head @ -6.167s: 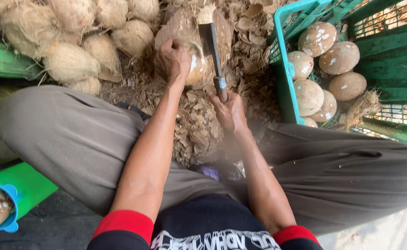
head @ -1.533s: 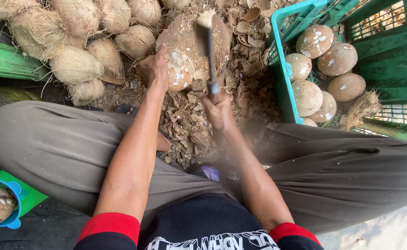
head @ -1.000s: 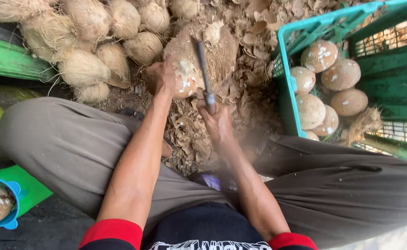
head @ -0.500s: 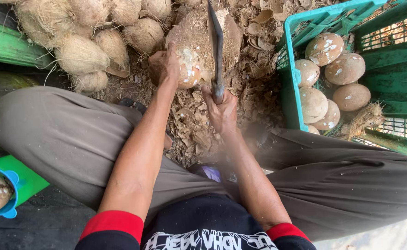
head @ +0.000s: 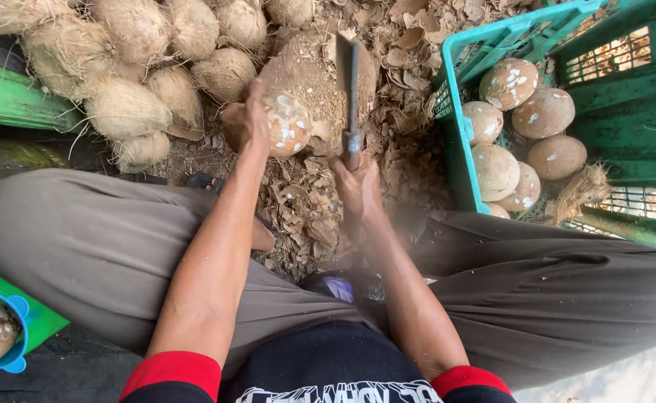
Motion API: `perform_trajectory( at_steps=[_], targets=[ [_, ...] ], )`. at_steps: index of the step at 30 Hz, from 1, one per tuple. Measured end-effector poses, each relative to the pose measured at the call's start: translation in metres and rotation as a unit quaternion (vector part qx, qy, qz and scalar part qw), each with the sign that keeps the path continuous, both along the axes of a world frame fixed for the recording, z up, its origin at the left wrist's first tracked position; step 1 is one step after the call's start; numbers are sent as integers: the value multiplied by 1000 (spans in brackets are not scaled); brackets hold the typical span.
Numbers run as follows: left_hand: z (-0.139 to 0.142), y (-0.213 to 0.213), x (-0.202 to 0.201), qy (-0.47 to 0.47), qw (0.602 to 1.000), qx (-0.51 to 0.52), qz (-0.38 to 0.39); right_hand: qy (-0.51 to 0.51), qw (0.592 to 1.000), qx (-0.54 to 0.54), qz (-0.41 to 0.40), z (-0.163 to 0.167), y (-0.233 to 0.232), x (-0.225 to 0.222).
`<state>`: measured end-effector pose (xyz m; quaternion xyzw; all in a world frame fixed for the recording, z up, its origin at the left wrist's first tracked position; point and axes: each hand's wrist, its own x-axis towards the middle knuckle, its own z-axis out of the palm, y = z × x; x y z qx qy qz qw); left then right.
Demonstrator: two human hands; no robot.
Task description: The person sits on the ground and uses a heavy blade to chop the fibrous husk off coconuts one at a time, rotating each coconut between strikes. Dehusked coconuts are placed into a green plastic crate beside them, while husked and unhusked piles surround the work area.
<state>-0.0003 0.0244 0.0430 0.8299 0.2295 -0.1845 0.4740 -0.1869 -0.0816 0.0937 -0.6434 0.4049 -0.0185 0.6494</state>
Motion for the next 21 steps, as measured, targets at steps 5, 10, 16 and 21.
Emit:
perform_trajectory(
  at_steps=[5,10,16,21],
  targets=[
    [-13,5,-28,-117,992,-6,44,84,993,76,-14,-1,15,-5],
    [-62,-8,-27,-168,985,-33,11,-10,999,27,37,2,18,-11],
    [-76,-23,-19,-250,963,-90,50,74,994,-17,78,3,18,-3],
    [-50,-22,-29,-186,971,-141,47,61,997,-3,37,6,19,-3]
  ],
)
